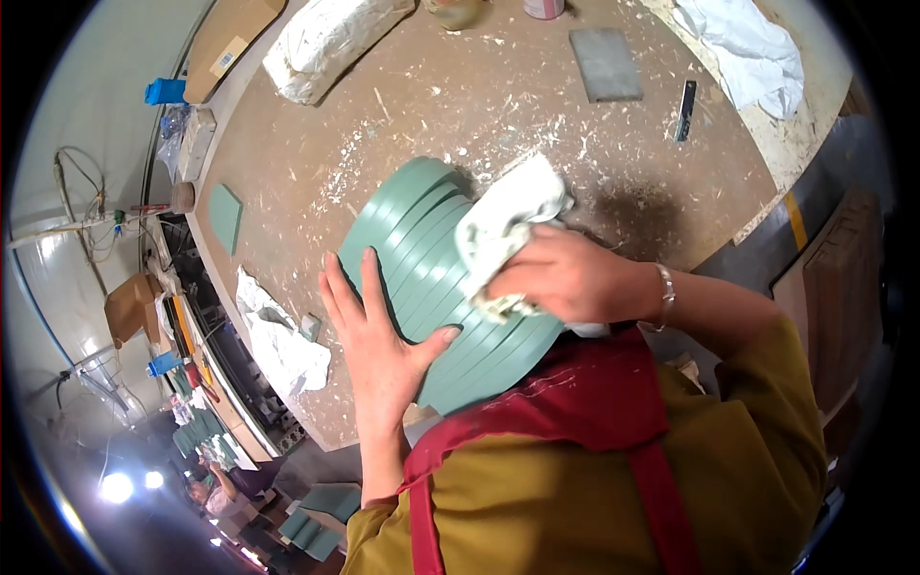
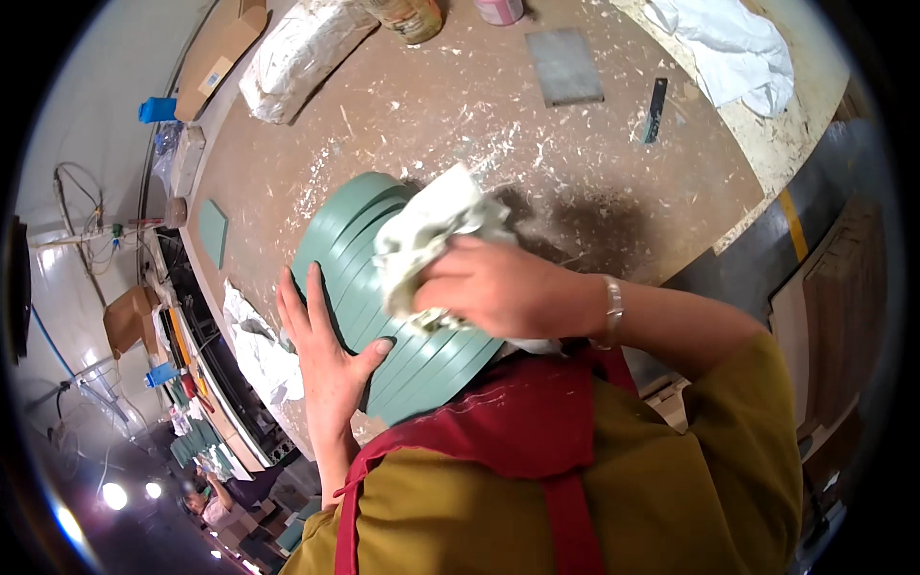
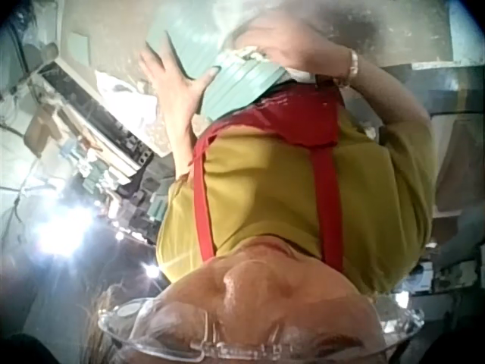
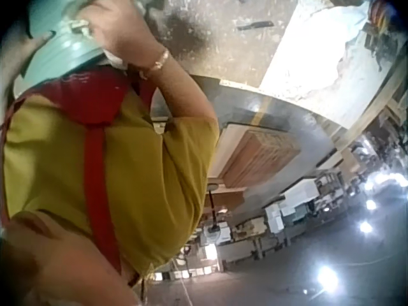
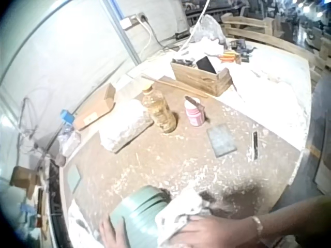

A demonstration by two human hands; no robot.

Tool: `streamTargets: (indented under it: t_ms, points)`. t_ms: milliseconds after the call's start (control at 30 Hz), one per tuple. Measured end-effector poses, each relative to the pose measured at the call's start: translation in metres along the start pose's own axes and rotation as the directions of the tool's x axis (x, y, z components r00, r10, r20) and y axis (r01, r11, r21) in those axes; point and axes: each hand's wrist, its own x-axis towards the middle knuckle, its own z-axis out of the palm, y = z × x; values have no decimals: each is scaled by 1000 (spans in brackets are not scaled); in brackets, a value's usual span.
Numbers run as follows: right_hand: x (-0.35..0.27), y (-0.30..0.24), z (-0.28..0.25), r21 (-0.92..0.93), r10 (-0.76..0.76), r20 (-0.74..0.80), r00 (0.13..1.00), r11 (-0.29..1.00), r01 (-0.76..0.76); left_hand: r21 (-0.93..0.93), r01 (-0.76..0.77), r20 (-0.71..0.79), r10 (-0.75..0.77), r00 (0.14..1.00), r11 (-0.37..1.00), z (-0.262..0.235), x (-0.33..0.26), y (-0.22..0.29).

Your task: The person cleans a stack of green arched panels by wiping their edges with a cloth dampened from a bottle.

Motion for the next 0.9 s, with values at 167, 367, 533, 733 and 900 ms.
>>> streamTargets:
  t_ms: [167,367,533,733,900]
  points:
    - [-36,23,-12,-123,316,183,931,947,-297,23,-35,-22,36,999,999,1,1,0]
    - [-15,10,-2,138,230,44,972,962,-234,17,-36,-13,36,999,999,1,2,-3]
    - [-12,7,-7,4,159,87,983,987,-160,24,-42,-5,42,999,999,1,1,-2]
    - [-23,21,-8,-11,149,39,988,989,-149,32,-42,-18,42,999,999,2,0,0]
    - [-7,-5,-1,-28,62,97,993,998,-59,3,-33,-18,33,999,999,4,2,-4]
